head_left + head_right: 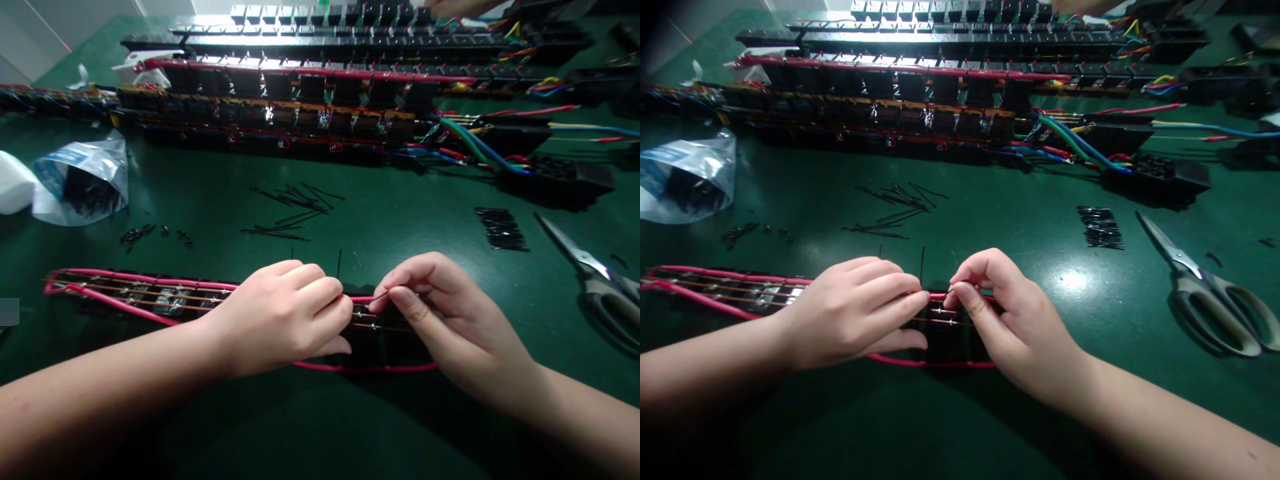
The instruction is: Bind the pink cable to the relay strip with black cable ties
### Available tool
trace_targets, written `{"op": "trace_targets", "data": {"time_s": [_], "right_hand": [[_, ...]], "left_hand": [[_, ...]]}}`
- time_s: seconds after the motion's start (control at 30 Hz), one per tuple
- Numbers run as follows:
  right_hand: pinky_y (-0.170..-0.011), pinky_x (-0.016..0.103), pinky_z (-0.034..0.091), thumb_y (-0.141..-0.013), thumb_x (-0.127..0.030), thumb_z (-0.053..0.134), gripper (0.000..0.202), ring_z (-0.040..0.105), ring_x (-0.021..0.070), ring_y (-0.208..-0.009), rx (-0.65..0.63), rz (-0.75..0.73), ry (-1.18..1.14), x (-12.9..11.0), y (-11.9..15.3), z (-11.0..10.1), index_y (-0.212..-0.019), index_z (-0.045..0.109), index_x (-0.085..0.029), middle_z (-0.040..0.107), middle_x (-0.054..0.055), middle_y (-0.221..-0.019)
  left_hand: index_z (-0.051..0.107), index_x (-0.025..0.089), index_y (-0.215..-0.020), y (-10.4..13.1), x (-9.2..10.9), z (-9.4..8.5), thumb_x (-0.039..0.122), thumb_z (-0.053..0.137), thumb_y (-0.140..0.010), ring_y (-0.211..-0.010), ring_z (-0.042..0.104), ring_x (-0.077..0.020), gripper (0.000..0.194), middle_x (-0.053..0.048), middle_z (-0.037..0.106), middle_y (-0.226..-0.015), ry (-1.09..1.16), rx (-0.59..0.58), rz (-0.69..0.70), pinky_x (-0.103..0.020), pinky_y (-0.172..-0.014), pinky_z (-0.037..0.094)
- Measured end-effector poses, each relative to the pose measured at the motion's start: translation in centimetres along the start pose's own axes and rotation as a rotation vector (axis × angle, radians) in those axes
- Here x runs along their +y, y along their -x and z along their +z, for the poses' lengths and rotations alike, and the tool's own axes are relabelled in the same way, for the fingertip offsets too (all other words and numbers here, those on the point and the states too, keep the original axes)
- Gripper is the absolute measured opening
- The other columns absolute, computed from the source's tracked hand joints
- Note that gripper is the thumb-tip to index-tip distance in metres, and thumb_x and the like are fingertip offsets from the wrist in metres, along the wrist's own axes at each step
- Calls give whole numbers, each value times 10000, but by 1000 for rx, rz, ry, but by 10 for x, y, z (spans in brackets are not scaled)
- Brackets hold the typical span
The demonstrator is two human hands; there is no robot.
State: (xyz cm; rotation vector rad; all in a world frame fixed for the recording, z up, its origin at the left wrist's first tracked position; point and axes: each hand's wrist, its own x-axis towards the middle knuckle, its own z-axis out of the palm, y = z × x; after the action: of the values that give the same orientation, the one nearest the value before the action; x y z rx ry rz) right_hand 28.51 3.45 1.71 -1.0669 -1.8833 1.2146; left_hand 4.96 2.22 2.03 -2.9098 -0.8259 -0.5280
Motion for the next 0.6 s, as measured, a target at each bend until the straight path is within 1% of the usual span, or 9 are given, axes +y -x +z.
{"op": "trace_targets", "data": {"time_s": [0.1,0.2,0.3,0.4,0.5,0.6], "right_hand": [[-664,258,585,-995,-331,562,97,707,154,-743,26,-41,50,2,2,1,-977,563,-236,691,13,-853],[-707,268,591,-991,-264,548,18,705,161,-826,27,-145,149,2,4,-1,-999,553,-249,686,24,-936],[-746,274,595,-959,-150,537,125,698,158,-891,38,-302,296,-2,6,-5,-1032,546,-251,683,39,-1013],[-753,318,609,-881,-58,560,246,707,182,-898,42,-520,471,-6,10,-11,-1050,560,-236,712,70,-1011],[-771,391,625,-833,-50,569,278,730,238,-920,-10,-669,608,-8,13,-13,-1044,586,-231,756,103,-986],[-780,405,631,-833,-81,585,236,745,250,-906,-32,-777,703,-9,12,-13,-1003,609,-242,781,100,-953]], "left_hand": [[679,90,-1023,-1,2,0,309,553,-994,-790,660,-237,254,-102,709,-928,19,-26,-29,-359,-658,561],[683,74,-1019,-2,3,2,254,565,-977,-790,647,-249,219,-108,692,-907,50,-55,-74,-378,-685,571],[687,72,-1016,-1,0,0,234,592,-953,-797,641,-256,199,-105,680,-897,105,-115,-125,-380,-695,564],[689,96,-1033,0,-6,-5,265,612,-944,-791,635,-253,206,-92,678,-906,78,-162,-140,-375,-672,535],[689,135,-1032,2,-9,-12,305,646,-925,-751,615,-248,206,-56,659,-862,-31,-220,-165,-375,-633,481],[687,164,-990,2,-10,-17,325,646,-928,-715,589,-234,177,-23,614,-791,-91,-259,-187,-368,-621,429]]}}
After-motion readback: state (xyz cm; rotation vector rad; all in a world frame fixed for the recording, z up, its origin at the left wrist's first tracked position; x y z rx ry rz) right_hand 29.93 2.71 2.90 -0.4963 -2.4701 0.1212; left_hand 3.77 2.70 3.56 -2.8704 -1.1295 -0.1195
